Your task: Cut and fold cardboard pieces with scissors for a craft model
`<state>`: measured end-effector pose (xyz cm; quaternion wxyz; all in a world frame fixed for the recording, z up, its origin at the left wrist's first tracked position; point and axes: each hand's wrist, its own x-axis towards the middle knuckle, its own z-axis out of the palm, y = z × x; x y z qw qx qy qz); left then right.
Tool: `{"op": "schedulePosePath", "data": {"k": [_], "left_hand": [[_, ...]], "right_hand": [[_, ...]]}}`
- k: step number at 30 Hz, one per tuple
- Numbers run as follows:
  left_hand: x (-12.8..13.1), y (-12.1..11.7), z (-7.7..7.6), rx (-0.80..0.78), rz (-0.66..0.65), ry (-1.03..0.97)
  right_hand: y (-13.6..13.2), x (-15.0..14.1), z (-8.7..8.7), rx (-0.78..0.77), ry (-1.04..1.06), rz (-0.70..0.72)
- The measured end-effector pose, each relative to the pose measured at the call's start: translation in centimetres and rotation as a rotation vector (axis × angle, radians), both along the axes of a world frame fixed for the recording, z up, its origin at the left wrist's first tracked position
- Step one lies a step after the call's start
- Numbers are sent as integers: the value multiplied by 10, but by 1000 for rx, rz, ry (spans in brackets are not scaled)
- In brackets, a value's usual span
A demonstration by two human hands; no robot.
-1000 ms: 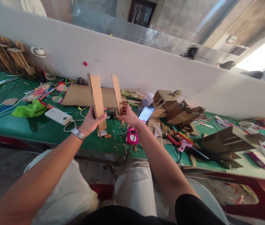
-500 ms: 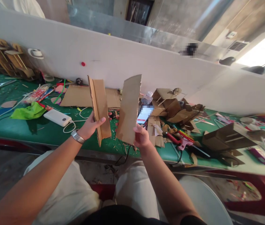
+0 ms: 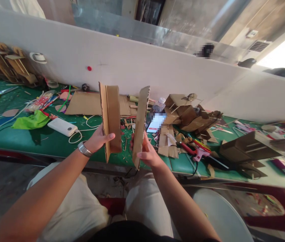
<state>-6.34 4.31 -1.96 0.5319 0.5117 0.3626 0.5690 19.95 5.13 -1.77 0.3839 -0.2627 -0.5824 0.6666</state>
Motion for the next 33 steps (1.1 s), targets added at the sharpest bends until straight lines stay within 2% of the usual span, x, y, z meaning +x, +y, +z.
{"op": "schedulePosePath", "data": {"k": [4, 9, 16, 24, 29, 33], "left_hand": [[1, -1, 5, 32, -61, -10], [3, -1, 8, 51, -49, -11], [6, 0, 2, -21, -27, -21], [12, -2, 0, -55, -7, -31], [13, -2, 1, -53, -61, -66], [13, -1, -3, -33, -86, -69]], "right_hand": [[-3, 1, 2, -2, 20, 22], [-9, 4, -2, 2, 48, 32], [-12, 3, -19, 1, 56, -103], [-22, 7, -8, 51, -84, -113], [-25, 10, -7, 46, -101, -155], [-31, 9, -2, 42, -116, -106]]}}
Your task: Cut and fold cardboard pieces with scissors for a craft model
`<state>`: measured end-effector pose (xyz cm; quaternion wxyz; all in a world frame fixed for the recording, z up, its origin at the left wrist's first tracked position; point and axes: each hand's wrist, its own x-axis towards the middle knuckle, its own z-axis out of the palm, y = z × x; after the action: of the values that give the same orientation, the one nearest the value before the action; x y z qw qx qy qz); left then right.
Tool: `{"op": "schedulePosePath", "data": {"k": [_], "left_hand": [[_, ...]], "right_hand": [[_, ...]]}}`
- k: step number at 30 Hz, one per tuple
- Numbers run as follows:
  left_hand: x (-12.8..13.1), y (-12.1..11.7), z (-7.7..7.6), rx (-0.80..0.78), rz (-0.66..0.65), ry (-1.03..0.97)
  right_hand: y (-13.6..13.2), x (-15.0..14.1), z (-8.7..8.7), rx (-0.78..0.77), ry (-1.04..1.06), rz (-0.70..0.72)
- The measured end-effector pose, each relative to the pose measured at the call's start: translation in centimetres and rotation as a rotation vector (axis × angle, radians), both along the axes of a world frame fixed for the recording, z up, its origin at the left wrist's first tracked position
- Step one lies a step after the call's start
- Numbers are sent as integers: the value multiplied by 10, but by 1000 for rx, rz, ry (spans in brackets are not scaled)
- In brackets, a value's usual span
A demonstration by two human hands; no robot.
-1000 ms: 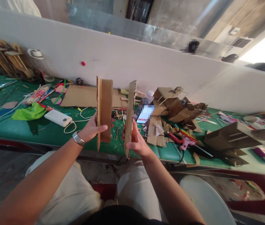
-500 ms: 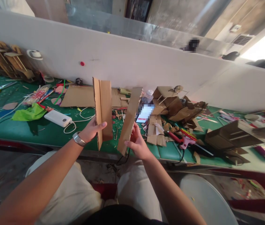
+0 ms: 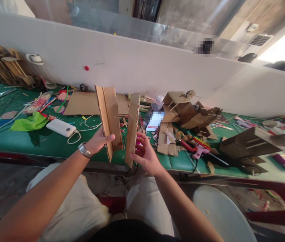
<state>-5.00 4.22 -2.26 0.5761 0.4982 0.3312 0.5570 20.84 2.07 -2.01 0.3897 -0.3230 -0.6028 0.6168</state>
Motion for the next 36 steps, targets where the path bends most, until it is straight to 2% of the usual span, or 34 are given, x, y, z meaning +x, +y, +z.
{"op": "schedulePosePath", "data": {"k": [3, 7, 10, 15, 19, 23, 27, 31, 36], "left_hand": [[6, -1, -4, 13, -14, -7], [24, -8, -5, 32, -84, -87], [35, -13, -5, 34, -113, -150], [36, -15, -11, -11, -39, -124], [32, -15, -11, -39, 23, -97], [29, -16, 0, -42, 69, -113], [24, -16, 7, -46, 65, -135], [21, -16, 5, -69, 84, -147], [20, -16, 2, -8, 102, -158]], "right_hand": [[-5, -6, 2, 84, -70, 0], [-9, -18, -3, 305, -181, -151], [-9, -24, -13, 392, -249, -221], [-9, -30, -23, 457, -302, -194], [-9, -32, -18, 531, -301, -195], [-9, -34, -9, 537, -380, -222], [-11, -40, -6, 510, -423, -147], [-15, -48, -8, 495, -418, -111], [-21, -48, -9, 458, -432, -99]]}}
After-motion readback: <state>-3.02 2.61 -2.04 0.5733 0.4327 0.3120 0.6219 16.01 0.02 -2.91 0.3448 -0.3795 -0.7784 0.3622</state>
